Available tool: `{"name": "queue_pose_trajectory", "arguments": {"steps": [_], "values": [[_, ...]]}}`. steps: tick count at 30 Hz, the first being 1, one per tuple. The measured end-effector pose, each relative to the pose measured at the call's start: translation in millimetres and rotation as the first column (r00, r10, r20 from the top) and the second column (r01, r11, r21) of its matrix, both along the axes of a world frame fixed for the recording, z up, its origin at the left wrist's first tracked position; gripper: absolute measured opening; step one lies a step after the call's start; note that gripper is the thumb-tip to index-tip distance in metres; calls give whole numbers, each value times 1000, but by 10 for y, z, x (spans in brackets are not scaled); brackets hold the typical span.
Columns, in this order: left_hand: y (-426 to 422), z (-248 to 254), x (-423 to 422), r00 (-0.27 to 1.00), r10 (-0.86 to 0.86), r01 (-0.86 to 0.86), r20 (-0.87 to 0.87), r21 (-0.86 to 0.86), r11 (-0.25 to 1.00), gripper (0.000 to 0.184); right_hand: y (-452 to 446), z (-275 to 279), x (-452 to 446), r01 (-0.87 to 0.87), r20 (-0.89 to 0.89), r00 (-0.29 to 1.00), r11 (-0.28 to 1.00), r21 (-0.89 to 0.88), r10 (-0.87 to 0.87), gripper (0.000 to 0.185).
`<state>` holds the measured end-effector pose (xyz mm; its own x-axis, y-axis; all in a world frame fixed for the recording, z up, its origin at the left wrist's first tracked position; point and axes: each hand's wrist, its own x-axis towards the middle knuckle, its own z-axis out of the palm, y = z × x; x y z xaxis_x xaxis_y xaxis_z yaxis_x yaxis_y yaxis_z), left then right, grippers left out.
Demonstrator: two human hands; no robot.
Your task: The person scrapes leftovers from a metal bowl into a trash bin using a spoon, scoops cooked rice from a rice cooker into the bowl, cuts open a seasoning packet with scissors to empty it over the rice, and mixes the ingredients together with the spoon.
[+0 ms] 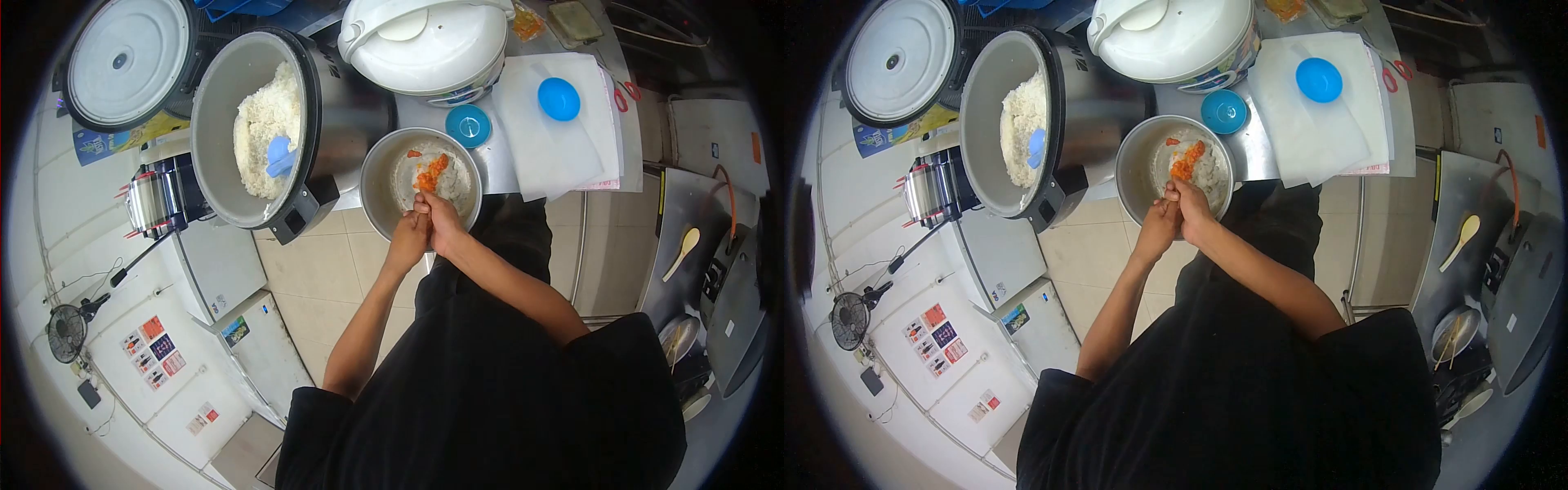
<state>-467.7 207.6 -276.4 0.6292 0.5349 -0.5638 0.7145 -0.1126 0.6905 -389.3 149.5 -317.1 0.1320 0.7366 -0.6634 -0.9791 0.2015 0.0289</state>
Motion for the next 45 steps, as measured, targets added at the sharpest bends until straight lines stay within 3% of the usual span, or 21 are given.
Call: {"name": "queue_pose_trajectory", "arguments": {"steps": [2,5,8,11,14,15,17,20,23,26,32,35,44,45], "values": [[-29,60,50,996,-85,82,24,103,991,41,-3,-19,0,19,-29,999,999,-27,-19,22],[-12,83,102,997,61,-61,-40,0,998,41,27,31,6,-11,130,991,993,-116,26,27],[99,312,214,965,172,-196,-197,-111,974,40,-3,223,152,-120,236,955,962,-247,180,35],[118,322,147,995,16,-11,-98,46,999,37,-40,243,202,-248,282,911,946,-210,302,42],[153,125,12,999,26,-25,-22,46,999,33,-68,247,154,-298,306,897,948,-113,319,39],[152,82,3,984,177,-175,10,-86,981,32,-77,233,147,-337,307,886,937,-88,348,38],[140,36,11,885,466,-434,9,-351,830,30,-93,231,145,-412,309,862,911,-38,402,36],[121,66,37,907,422,-389,-4,-394,833,30,-127,238,220,-365,258,898,931,-16,356,31],[19,109,79,990,137,-135,22,-70,988,30,-76,61,130,-217,285,926,967,-133,247,26],[-78,108,127,991,-52,18,121,268,963,29,-47,75,105,-123,203,969,987,-105,142,21],[-172,309,227,993,-108,116,-42,346,931,24,59,84,57,-2,27,1000,994,-108,5,20],[-180,259,193,987,-149,106,67,432,896,23,68,146,79,3,-5,1000,996,-92,-4,22],[-171,290,194,991,-131,133,-29,328,935,22,49,112,102,-86,76,993,990,-115,95,23],[-136,216,165,997,-74,68,10,276,959,21,48,100,103,-116,142,981,986,-123,134,21]]}}
